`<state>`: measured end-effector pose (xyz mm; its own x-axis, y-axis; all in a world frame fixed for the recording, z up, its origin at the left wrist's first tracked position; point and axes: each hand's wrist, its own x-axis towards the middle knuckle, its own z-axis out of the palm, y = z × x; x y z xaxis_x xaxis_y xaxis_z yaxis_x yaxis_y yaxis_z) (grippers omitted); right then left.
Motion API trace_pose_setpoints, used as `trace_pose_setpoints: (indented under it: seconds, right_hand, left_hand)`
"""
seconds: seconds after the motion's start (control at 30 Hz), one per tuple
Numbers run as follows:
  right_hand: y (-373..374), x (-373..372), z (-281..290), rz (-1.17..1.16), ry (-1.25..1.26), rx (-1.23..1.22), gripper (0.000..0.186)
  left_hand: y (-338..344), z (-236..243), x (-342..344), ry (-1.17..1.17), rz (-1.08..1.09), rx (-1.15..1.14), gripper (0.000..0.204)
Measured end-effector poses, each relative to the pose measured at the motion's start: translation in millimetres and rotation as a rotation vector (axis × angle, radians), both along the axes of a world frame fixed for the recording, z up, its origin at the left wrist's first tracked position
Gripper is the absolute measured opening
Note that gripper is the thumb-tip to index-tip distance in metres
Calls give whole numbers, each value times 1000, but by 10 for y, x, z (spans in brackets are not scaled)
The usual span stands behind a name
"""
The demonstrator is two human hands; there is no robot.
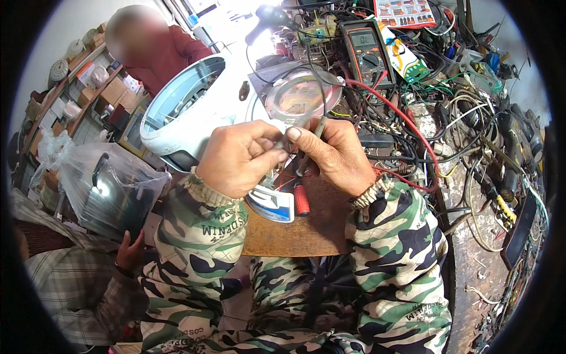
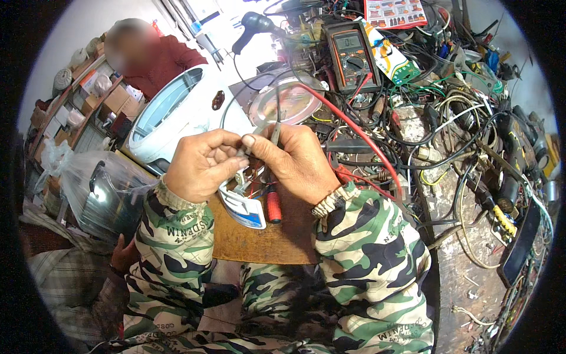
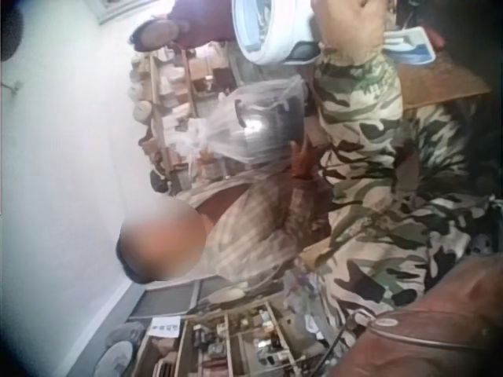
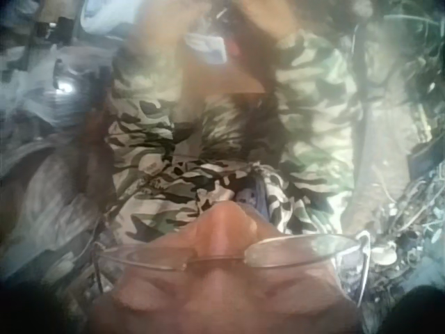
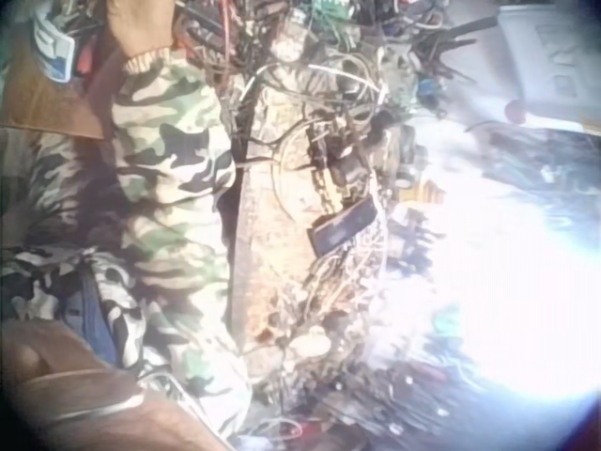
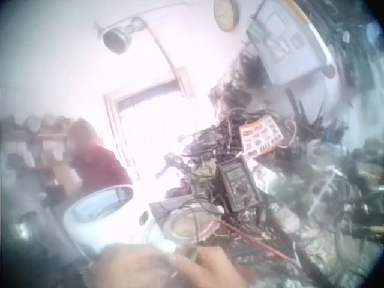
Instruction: The person uses a soldering iron and pliers to work on a small electrical component with wires, likely a switch or connector. They repeatedly heat and adjust the wires and terminals while holding the component in their left hand. The task continues throughout the clip without a visible final state.
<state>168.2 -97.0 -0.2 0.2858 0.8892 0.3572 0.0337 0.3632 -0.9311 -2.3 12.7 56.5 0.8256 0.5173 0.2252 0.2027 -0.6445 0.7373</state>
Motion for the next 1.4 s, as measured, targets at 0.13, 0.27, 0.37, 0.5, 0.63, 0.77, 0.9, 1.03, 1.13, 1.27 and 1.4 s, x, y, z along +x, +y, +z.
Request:
trace_pose_setpoints:
  seconds: [0.13,0.27,0.37,0.5,0.63,0.77,0.9,1.03,1.13,1.27,1.4]
  right_hand:
    - [33,42,5,76,48,14,30]
    - [-133,183,2,89,242,75,26]
    - [-269,221,133,543,182,-84,31]
    - [-238,186,166,378,41,-96,31]
    - [-209,147,145,397,43,-151,30]
    - [-232,133,112,361,-14,-24,28]
    - [-175,109,64,355,-2,-16,26]
    - [-188,94,105,314,-16,-45,24]
    - [-190,31,173,208,-45,-60,23]
    - [-189,13,146,170,70,-100,24]
    - [-129,-19,118,87,216,-65,41]
  left_hand:
    - [22,85,-205,-22,174,-32,10]
    - [146,25,-126,-81,162,-189,8]
    - [54,75,-256,-59,153,-265,12]
    - [81,47,-242,-90,-17,-313,15]
    - [-7,-88,-246,-209,45,-263,21]
    - [-58,-194,-168,-144,67,-100,15]
    - [-156,-155,-268,-45,122,79,16]
    - [-161,-279,-246,-111,103,-71,19]
    - [-231,-309,-183,-125,130,-122,26]
    - [-300,-340,-76,-149,72,112,29]
    - [-367,-352,-20,-162,10,113,27]
